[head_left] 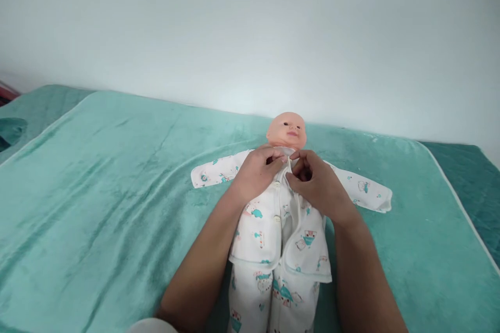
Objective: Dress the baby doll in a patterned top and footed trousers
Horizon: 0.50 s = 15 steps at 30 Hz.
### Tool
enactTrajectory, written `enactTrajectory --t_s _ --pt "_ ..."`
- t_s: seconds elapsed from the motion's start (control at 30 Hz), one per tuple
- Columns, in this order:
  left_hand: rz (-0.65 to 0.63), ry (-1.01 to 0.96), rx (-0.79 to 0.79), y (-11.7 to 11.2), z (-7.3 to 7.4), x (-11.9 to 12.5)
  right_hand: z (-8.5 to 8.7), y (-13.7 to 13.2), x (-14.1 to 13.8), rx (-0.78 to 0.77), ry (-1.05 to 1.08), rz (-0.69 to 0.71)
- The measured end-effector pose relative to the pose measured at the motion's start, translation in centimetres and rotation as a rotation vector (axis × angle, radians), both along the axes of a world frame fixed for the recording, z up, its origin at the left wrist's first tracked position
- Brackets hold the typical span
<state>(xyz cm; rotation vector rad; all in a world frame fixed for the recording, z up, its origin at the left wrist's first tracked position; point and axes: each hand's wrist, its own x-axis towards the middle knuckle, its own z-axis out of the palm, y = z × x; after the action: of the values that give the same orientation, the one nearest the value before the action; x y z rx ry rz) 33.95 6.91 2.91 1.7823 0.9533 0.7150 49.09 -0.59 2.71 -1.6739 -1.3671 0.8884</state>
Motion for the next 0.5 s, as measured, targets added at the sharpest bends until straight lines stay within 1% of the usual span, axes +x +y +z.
enactTrajectory --t_s 0.1,0.23,0.3,0.4,0.5 --pt "0.003 0.022 -0.001 -0.04 0.0 -0.04 0.04 -0.06 -0.32 -0.009 -0.092 0.009" --pt "0.083 0.08 -0.007 -0.51 0.03 0.43 0.11 -0.08 -0.58 -0.033 -0.188 0.012" --pt "0.114 0.102 -0.005 -0.69 0.02 0.63 0.13 -0.12 -0.55 -0.03 -0.187 0.019" --pt "0.119 0.094 -0.001 -0.74 -0.06 0.66 0.11 -0.35 -0.53 0.009 -0.166 0.008" --pt "0.126 0.073 -0.005 -0.7 -0.29 0.54 -0.02 -0.8 -0.86 0.05 -0.167 -0.061"
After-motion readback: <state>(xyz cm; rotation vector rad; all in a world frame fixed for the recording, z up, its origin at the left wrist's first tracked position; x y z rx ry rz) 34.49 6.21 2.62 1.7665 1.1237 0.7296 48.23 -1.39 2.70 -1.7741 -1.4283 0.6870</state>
